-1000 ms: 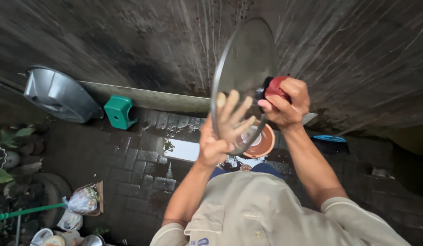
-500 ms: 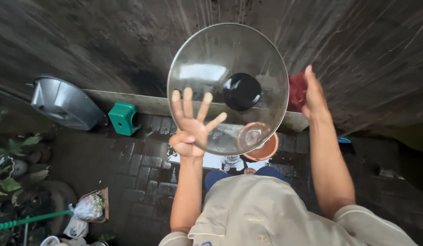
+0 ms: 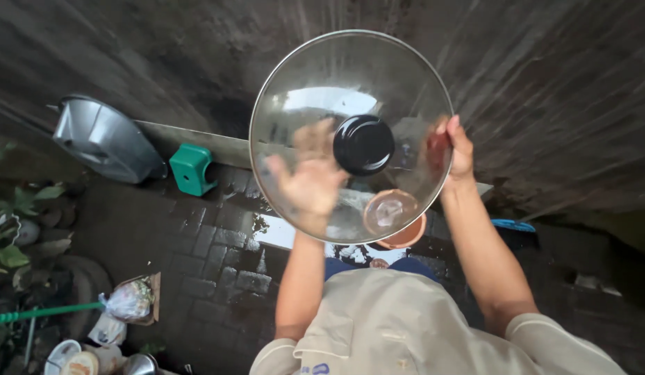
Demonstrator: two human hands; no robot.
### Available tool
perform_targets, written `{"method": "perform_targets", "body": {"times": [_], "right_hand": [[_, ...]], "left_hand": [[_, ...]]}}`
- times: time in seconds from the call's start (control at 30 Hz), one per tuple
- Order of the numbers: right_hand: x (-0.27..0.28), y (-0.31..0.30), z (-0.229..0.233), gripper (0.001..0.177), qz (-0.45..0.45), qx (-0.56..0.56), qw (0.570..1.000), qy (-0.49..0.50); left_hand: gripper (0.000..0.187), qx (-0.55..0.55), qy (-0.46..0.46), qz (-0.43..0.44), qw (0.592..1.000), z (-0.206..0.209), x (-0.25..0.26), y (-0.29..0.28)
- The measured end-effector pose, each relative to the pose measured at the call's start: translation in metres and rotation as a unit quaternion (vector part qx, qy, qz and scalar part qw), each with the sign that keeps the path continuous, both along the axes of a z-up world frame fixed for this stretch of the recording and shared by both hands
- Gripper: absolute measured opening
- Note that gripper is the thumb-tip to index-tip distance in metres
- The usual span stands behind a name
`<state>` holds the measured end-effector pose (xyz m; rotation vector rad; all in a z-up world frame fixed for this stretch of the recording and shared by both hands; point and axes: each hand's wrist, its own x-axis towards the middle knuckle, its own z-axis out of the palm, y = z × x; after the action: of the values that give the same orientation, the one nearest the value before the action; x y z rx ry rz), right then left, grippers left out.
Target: Washing a glass pot lid using a cloth and a toothbrush under running water at an outdoor tap.
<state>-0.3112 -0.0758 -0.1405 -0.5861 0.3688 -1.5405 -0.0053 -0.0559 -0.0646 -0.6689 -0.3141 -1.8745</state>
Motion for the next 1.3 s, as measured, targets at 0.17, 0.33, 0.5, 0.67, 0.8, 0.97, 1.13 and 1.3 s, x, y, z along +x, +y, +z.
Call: {"method": "perform_targets", "body": {"times": [0.17,0.33,0.5,0.67,0.8,0.97,1.13,1.3], "right_hand": [[0.024,-0.002,-0.033,0.039,-0.052,0.047,0.997,0.035],[0.019,0.021,0.011,0.037,0.045,0.097,0.971,0.216],[0.010,0.040,0.079,0.020,-0.140,0.142,0.836,0.512],[0.044,0.073,0.152,0.057,-0.088,-0.020,0.922,0.376],[0.095,0.089,0.166,0.056,-0.182,-0.117,0.818,0.533],[0.138,0.117,0.177,0.044,-0.233,-0.224,0.579,0.749],[0.126,0.115,0.161,0.049,-0.148,-0.345,0.560,0.739],[0.129,0.118,0.160,0.044,-0.171,-0.155,0.618,0.752]], "left_hand": [[0.107,0.035,-0.132,-0.028,0.990,0.060,-0.040,0.011],[0.107,0.159,-0.125,-0.042,0.978,0.047,-0.032,0.019],[0.106,0.168,-0.142,-0.003,0.975,0.058,-0.024,0.030],[0.094,0.166,-0.127,-0.004,0.978,0.070,-0.025,0.035],[0.097,0.078,-0.113,0.037,0.990,0.054,-0.033,0.027],[0.091,0.236,0.108,-0.050,0.964,0.062,-0.036,0.018],[0.087,0.126,-0.070,0.071,0.987,0.044,-0.039,0.015],[0.088,0.204,0.080,0.020,0.975,0.047,-0.043,0.016]]}}
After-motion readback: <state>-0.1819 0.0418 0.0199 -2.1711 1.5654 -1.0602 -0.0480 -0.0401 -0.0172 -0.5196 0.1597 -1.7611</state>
